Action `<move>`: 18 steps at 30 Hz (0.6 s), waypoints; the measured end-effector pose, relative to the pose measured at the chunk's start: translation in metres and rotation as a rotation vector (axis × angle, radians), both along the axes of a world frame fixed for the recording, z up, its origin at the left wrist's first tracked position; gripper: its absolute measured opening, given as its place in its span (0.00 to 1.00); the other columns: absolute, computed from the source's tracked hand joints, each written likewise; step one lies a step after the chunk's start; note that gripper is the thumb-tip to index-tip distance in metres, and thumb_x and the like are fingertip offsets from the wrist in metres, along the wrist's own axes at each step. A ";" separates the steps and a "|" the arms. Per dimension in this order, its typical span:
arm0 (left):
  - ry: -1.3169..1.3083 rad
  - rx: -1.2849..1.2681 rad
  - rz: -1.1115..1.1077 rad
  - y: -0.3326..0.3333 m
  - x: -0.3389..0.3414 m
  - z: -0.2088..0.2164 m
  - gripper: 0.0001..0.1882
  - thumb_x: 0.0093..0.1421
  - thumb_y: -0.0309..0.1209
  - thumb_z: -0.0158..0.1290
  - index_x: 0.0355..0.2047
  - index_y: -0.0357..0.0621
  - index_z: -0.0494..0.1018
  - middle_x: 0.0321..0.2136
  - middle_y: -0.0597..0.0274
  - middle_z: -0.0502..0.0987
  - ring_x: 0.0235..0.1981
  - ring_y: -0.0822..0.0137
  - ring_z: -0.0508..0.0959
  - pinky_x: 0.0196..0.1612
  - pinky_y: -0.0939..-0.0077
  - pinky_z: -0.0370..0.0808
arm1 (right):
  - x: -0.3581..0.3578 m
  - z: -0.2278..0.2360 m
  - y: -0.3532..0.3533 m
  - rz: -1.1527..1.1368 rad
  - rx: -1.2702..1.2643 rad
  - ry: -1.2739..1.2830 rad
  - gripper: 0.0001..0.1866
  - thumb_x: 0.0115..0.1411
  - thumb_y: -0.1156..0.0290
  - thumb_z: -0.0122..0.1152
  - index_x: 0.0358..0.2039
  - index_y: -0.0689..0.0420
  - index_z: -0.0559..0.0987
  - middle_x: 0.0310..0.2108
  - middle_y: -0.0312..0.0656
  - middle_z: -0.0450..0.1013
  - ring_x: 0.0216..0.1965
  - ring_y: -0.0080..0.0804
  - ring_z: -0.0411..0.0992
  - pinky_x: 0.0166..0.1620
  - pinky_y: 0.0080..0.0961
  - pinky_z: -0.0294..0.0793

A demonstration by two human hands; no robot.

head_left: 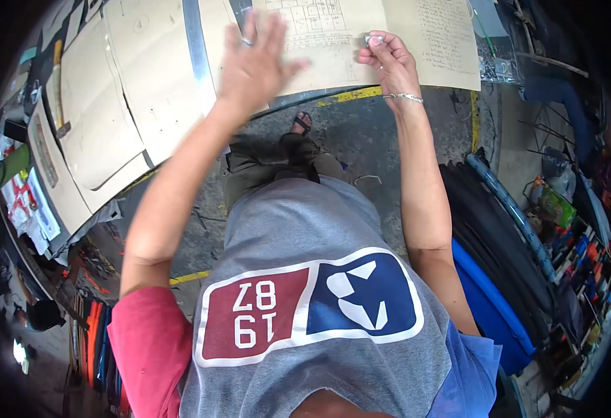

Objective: Trace paper patterns onto a material sheet using a marker and ruler for manufacturing.

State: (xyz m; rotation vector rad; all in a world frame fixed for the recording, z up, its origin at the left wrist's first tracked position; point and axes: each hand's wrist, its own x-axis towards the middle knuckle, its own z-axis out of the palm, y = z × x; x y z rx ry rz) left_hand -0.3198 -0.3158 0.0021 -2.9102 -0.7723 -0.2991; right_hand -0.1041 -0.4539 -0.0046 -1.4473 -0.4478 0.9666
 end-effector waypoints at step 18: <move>0.001 -0.668 0.023 -0.059 0.071 0.113 0.23 0.64 0.38 0.57 0.53 0.35 0.70 0.39 0.38 0.80 0.43 0.43 0.81 0.48 0.54 0.78 | 0.023 -0.010 0.000 0.086 0.228 0.461 0.12 0.74 0.68 0.46 0.48 0.61 0.75 0.33 0.38 0.74 0.31 0.26 0.73 0.38 0.24 0.77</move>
